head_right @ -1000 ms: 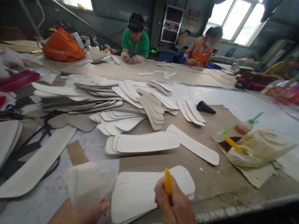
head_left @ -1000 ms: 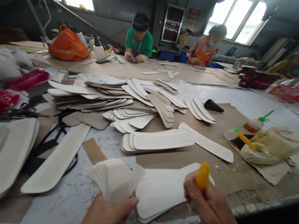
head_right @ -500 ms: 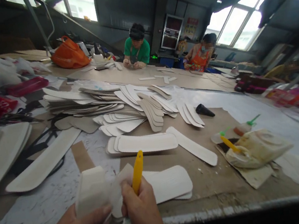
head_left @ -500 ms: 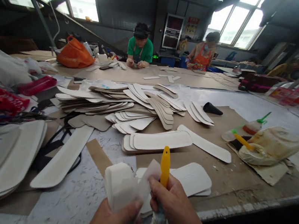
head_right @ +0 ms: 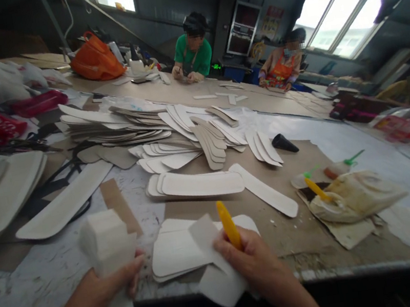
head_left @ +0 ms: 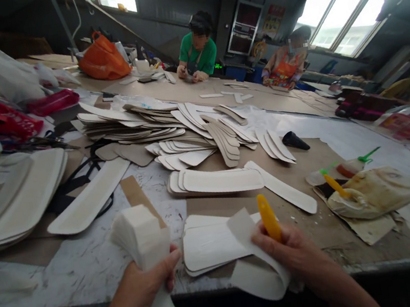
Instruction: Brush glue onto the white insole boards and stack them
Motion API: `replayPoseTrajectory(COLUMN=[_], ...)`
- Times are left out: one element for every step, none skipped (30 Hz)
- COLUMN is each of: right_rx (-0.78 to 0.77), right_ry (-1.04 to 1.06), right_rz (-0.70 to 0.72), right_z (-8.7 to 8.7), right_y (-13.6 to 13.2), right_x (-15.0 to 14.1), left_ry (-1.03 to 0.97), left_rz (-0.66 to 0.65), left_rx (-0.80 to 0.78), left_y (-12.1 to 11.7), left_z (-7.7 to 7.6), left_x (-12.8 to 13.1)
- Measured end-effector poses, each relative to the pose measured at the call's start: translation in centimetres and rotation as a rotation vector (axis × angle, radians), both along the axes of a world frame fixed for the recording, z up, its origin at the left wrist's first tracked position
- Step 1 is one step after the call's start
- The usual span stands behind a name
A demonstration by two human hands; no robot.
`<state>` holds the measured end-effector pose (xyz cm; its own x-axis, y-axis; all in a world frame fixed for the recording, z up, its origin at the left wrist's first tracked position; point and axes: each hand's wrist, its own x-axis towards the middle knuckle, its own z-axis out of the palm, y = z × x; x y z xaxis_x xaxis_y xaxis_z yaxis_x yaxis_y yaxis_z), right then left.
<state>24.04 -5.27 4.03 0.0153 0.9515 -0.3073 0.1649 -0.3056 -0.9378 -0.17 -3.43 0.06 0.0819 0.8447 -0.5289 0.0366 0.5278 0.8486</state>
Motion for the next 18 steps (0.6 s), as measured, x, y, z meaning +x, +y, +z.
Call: replayPoseTrajectory(right_rx=[-0.027,-0.056,-0.087,-0.118,-0.143,-0.160,-0.165,-0.158,-0.148,-0.144,-0.144,-0.145,-0.146,-0.147,-0.145,-0.138,-0.123,-0.106], right_ry=[-0.081,-0.142,-0.182,-0.207,-0.222,-0.231,-0.242,-0.263,-0.298,-0.343,-0.394,-0.446,-0.496,-0.540,-0.578,-0.617,-0.656,-0.691], right_rz=[0.117,0.213,0.286,0.345,0.389,0.422,0.446,0.467,0.486,0.507,0.527,0.546,0.562,0.577,0.591,0.601,0.606,0.612], right_z=[0.0,-0.1,-0.3,-0.6,-1.0,-1.4,-1.6,-1.8,-1.9,-1.9,-1.8,-1.8,-1.7,-1.7,-1.7,-1.8,-1.9,-1.9], right_y=[0.1,0.4,0.8,1.3,2.0,2.8,3.5,4.3,5.0,5.6,6.1,6.5,6.9,7.1,7.3,7.4,7.4,7.5], right_x=[0.5,0.7,0.6,0.3,0.0,-0.5,-1.0,-1.4,-1.9,-2.4,-2.9,-3.3,-3.7,-4.0,-4.3,-4.6,-4.7,-4.8], left_ry=[0.016,0.031,0.043,0.050,0.056,0.059,0.060,0.058,0.055,0.050,0.042,0.031,0.022,0.014,0.005,-0.004,-0.012,-0.019], left_rz=[-0.002,-0.024,-0.057,-0.090,-0.121,-0.147,-0.166,-0.183,-0.195,-0.204,-0.212,-0.217,-0.219,-0.220,-0.220,-0.222,-0.224,-0.228], left_rx=[0.010,0.007,0.001,-0.011,-0.026,-0.039,-0.049,-0.058,-0.069,-0.081,-0.094,-0.111,-0.130,-0.150,-0.168,-0.182,-0.194,-0.204], left_y=[0.4,0.8,1.1,1.4,1.6,1.8,2.0,2.1,2.2,2.4,2.5,2.6,2.7,2.8,2.9,2.9,3.0,3.0], left_z=[-0.3,-0.5,-0.7,-0.9,-0.9,-0.9,-0.8,-0.7,-0.5,-0.4,-0.3,-0.3,-0.3,-0.3,-0.4,-0.5,-0.7,-0.8], left_x=[0.0,0.0,0.2,0.4,0.6,0.8,0.9,0.9,0.9,0.9,0.9,0.8,0.8,0.7,0.6,0.6,0.6,0.5])
